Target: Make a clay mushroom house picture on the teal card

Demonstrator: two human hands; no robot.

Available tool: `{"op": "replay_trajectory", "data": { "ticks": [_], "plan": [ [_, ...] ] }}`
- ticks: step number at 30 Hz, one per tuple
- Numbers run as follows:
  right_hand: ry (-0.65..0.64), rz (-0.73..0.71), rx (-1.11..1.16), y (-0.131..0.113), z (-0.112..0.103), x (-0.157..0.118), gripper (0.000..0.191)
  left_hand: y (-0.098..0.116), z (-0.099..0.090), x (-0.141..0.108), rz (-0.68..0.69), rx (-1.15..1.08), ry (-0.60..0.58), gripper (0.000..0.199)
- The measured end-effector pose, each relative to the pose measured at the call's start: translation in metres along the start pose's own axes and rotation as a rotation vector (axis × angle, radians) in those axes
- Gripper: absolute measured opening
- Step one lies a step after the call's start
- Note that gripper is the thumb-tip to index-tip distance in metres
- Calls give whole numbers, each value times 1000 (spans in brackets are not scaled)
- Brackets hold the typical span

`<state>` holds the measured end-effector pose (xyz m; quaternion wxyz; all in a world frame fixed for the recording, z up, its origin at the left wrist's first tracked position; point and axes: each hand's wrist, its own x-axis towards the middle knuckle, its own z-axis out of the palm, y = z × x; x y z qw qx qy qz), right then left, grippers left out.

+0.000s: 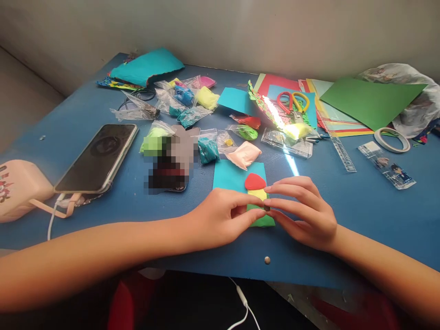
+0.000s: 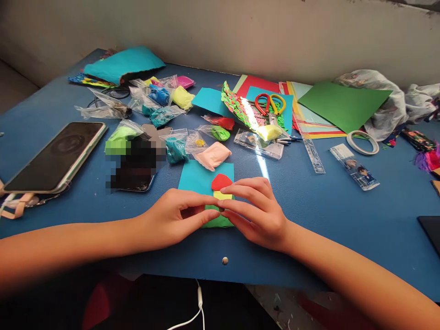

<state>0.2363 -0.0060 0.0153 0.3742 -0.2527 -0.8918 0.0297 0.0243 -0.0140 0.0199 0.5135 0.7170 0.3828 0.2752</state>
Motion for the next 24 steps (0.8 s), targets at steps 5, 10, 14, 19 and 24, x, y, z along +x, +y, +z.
{"op": "replay_trajectory", "data": {
  "ticks": [5, 10, 14, 19, 24],
  "plan": [
    [8, 2, 40, -1, 3, -1, 25, 2, 2, 4, -147, -227, 29, 28],
    [12, 105, 143, -1, 6, 0, 18, -2, 3, 5, -119, -166, 94, 27],
    [29, 129, 143, -3, 8, 0, 17, -3, 2, 7, -168, -228, 74, 29],
    [24, 131, 161, -3, 10, -1, 19, 0, -1, 8, -191, -253, 70, 24],
    [77, 23, 13, -4, 11, -1, 22, 0, 0, 8, -156, -243, 57, 23]
  ]
}}
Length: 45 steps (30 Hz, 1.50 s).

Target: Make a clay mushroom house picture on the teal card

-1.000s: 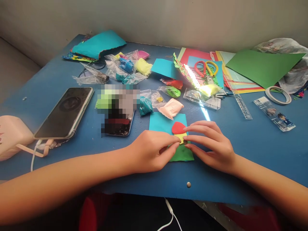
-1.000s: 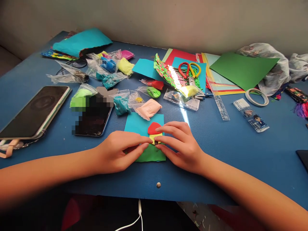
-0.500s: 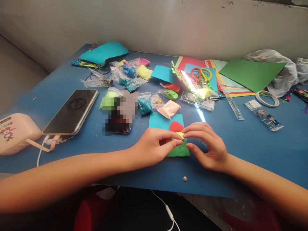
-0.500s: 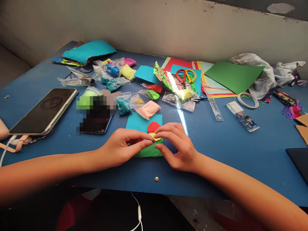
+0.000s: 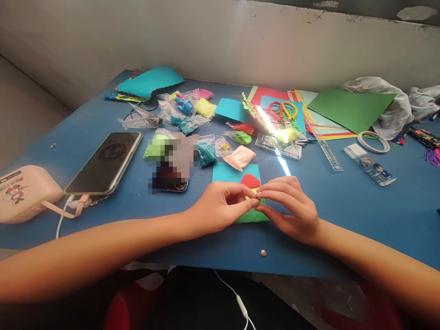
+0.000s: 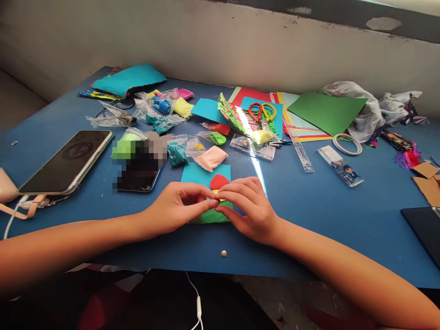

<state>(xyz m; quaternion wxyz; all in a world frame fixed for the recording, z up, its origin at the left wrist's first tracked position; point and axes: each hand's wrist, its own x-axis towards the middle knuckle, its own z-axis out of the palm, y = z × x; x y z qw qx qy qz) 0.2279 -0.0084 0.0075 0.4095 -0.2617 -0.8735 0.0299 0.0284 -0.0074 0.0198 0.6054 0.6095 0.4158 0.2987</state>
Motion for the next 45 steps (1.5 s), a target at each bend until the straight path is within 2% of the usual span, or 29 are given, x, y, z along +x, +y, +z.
{"op": "replay_trajectory", "data": {
  "ticks": [8, 12, 14, 16, 20, 23, 27, 32, 36, 41, 45],
  "plan": [
    [6, -13, -26, 0, -3, 0, 21, 3, -2, -2, -23, -17, -64, 30],
    [-38, 180, -76, 17, -9, 0, 11, 6, -9, -4, 35, 140, -2, 35],
    [-100, 266, -144, 26, -9, 0, 18, 6, -13, -4, 66, 206, 21, 36],
    [-119, 288, -173, 33, -8, -1, 22, 4, -16, -3, 92, 259, 31, 36],
    [-67, 338, -130, 39, -5, -3, 10, 1, -17, -1, 131, 297, 45, 37],
    [-56, 393, -65, 41, -6, -3, 17, 3, -17, 0, 128, 312, 43, 37],
    [-28, 426, -33, 43, -10, -1, 12, 4, -19, 1, 109, 332, 36, 36],
    [28, 507, 6, 44, -9, 0, 19, -1, -18, 3, 168, 311, 70, 36],
    [46, 544, 12, 44, -9, -1, 11, 2, -19, 2, 146, 325, 52, 36],
    [20, 523, 20, 44, -9, -1, 22, 6, -19, 2, 130, 335, 38, 35],
    [8, 508, -27, 45, -10, 0, 15, 3, -18, 3, 147, 327, 53, 36]
  ]
}}
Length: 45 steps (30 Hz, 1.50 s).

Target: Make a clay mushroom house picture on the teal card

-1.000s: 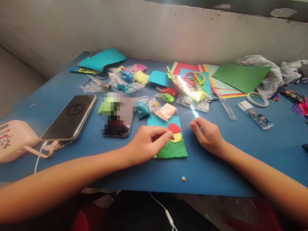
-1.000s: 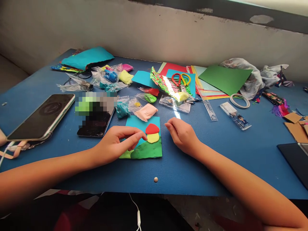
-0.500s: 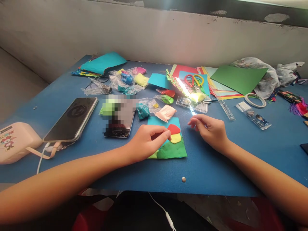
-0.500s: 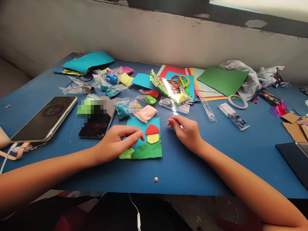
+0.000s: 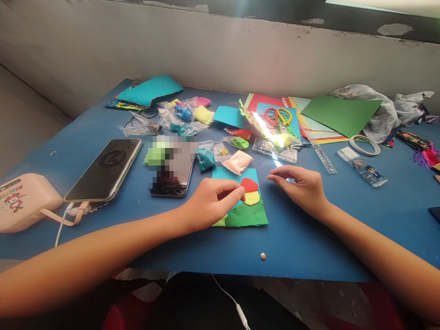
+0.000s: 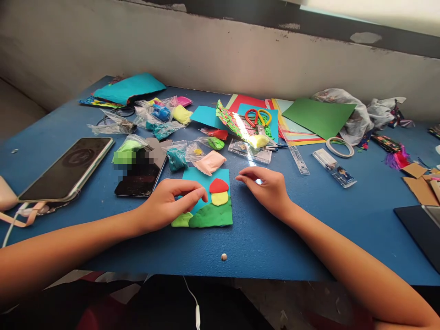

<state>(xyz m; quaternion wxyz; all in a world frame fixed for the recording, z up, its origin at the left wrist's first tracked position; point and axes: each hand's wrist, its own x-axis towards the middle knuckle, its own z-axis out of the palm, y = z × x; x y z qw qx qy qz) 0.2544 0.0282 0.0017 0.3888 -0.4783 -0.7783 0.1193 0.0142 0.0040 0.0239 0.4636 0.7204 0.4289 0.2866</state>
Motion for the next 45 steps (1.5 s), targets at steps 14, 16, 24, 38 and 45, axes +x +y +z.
{"op": "replay_trajectory", "data": {
  "ticks": [14, 16, 24, 38, 45],
  "plan": [
    [-128, -148, -179, 13, -3, 3, 26, 3, -3, 0, 18, 52, -24, 35],
    [-273, -249, -278, 16, -4, 5, 33, 3, -3, 1, 16, 49, -26, 35],
    [-537, -256, -521, -8, -11, -8, 49, 2, -4, 3, 27, 69, -16, 34],
    [-485, -229, -670, -13, -9, -21, 56, 0, -4, 4, 65, 84, -5, 36],
    [-436, -213, -650, -15, -4, -26, 54, -1, -4, 4, 78, 114, 1, 37]
  ]
}}
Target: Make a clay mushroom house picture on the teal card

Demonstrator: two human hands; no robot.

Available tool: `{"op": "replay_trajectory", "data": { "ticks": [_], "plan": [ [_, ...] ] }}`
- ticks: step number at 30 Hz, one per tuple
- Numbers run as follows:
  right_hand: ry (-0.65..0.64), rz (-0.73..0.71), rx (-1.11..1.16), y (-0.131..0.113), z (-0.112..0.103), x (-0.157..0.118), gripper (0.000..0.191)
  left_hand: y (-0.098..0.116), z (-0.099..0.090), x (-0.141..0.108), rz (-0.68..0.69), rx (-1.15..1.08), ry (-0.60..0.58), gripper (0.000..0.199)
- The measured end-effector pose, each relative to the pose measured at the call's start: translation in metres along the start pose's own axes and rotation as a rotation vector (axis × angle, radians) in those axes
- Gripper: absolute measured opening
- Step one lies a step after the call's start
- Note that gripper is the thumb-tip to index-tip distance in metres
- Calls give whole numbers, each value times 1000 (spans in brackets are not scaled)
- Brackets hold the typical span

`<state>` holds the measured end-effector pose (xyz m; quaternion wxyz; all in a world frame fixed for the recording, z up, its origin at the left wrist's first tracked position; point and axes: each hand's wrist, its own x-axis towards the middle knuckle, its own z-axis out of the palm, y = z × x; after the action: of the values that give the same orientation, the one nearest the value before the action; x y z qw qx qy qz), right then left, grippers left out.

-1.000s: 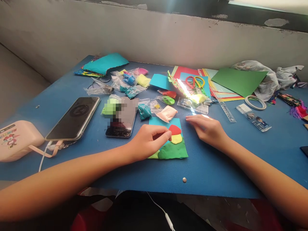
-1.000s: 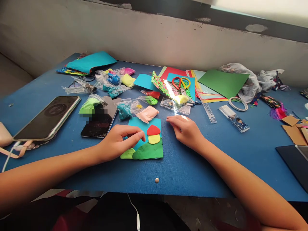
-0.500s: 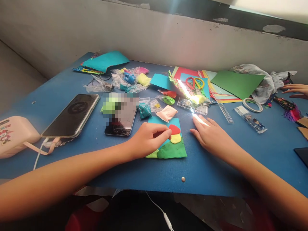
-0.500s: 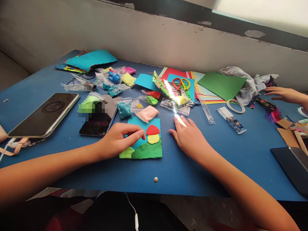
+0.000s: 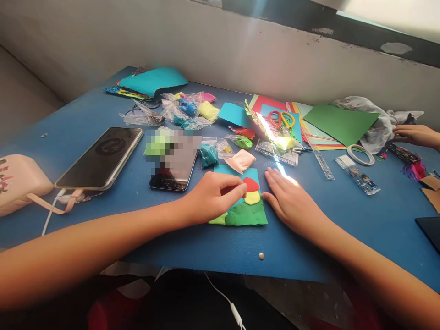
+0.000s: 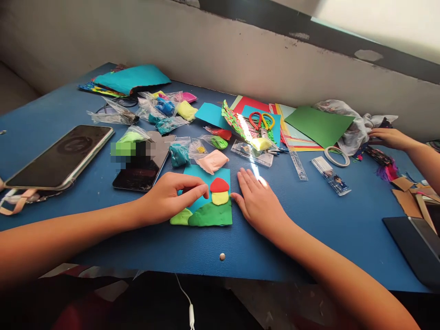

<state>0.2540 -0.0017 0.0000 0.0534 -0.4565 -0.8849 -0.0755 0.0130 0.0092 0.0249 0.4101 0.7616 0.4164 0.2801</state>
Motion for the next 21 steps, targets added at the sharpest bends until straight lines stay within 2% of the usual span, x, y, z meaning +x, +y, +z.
{"op": "replay_trajectory", "data": {
  "ticks": [2, 6, 12, 16, 21],
  "plan": [
    [22, 27, -51, -2, -1, -1, 54, 0, 0, 0, -1, -1, 6, 37],
    [66, -25, -134, -7, -1, -1, 51, -1, 0, 1, 7, 2, -1, 38],
    [101, 90, -205, -3, 0, 3, 57, -3, 1, 1, 7, 6, 8, 39],
    [143, 123, -150, 11, -5, 9, 53, -4, 0, 0, 1, 26, 20, 39],
    [335, 207, -70, 45, -9, 19, 39, -2, -3, 1, -5, 18, 7, 37]
  ]
}}
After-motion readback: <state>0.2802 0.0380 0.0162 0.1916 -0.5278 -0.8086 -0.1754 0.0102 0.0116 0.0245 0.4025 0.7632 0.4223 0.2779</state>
